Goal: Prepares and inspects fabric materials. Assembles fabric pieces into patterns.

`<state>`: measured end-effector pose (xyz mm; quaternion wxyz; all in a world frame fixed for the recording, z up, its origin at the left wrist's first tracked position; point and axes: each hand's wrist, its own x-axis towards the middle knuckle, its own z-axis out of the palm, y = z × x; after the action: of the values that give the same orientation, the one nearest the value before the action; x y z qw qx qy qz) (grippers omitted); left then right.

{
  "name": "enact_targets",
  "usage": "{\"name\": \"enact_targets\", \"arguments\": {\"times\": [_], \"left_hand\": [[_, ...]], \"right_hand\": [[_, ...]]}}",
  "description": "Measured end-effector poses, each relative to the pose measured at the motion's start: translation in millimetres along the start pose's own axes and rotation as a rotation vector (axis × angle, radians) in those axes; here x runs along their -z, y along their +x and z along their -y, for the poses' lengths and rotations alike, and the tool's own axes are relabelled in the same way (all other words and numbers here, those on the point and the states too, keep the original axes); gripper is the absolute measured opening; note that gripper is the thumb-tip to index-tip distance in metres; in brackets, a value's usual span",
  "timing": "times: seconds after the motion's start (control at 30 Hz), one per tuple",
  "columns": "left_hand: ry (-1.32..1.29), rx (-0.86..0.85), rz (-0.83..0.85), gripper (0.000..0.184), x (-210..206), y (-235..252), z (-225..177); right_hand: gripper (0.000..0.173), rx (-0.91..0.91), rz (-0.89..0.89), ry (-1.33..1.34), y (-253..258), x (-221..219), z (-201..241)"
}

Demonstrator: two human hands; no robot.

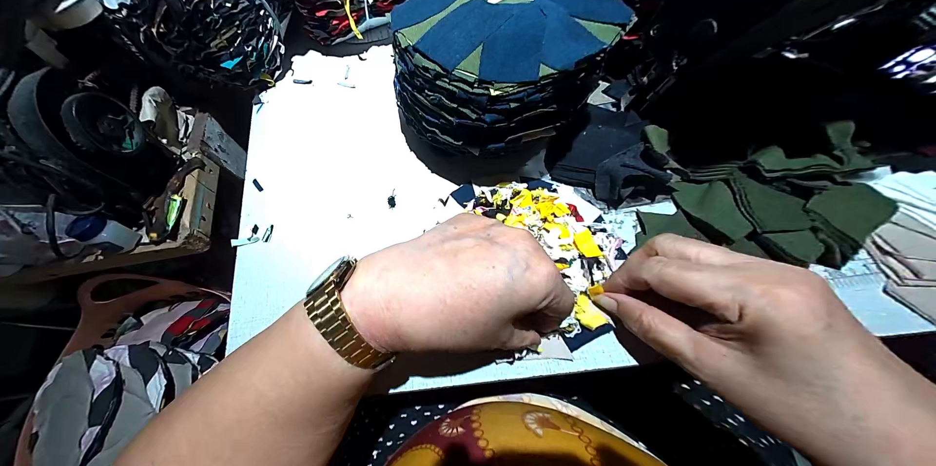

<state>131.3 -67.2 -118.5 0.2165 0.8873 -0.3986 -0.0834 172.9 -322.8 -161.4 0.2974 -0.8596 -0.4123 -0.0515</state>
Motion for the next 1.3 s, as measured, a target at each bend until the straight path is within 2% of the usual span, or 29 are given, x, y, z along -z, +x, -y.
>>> {"name": "enact_targets", "arguments": {"times": [0.17,0.27,0.37,0.47,0.6,0.77,0.87,0.97,1.07,1.17,1.3], "left_hand": [[0.012,0.007,-0.004,0.011,-1.5,0.4,0.2],[-0.032,0.015,-0.019,0.013,1.8,-0.6,1.5],[-0.060,0.017,-0.113,0.012,6.8,-4.9,6.4],[-0.006,0.061,-0.253,0.012,12.5,-10.1,17.9],[0.101,0.202,-0.371,0.008,21.1,-19.8,30.1],[0.144,0.292,-0.356,0.007,22.8,-23.6,33.9],[0.113,0.334,-0.296,0.008,25.2,-26.2,34.8],[0.073,0.377,-0.267,0.007,28.7,-30.5,36.9],[0.024,0.373,-0.292,0.007,31.9,-33.6,39.0],[-0.031,0.307,-0.323,0.007,27.5,-29.9,42.3],[0.050,0.279,-0.304,0.011,15.8,-21.4,43.6]], "right_hand": [[0.020,0.046,0.012,0.080,3.8,-3.7,3.1],[0.018,0.007,-0.027,0.176,7.6,8.1,-2.2],[0.021,-0.077,-0.123,0.049,11.5,15.6,-5.5],[0.029,-0.072,-0.104,-0.102,15.4,7.6,-3.1],[0.023,-0.023,-0.105,-0.141,20.6,-5.8,1.0],[0.019,0.032,-0.140,-0.106,26.8,-11.2,3.8],[0.022,0.014,-0.103,-0.105,28.8,-10.5,0.9],[0.023,0.006,-0.152,-0.063,34.7,-2.2,6.2],[0.022,0.067,-0.183,-0.049,47.4,-3.6,14.7],[0.022,0.102,-0.129,-0.057,58.5,-17.0,15.7],[0.019,0.126,-0.078,-0.085,63.4,-29.4,11.5]]}}
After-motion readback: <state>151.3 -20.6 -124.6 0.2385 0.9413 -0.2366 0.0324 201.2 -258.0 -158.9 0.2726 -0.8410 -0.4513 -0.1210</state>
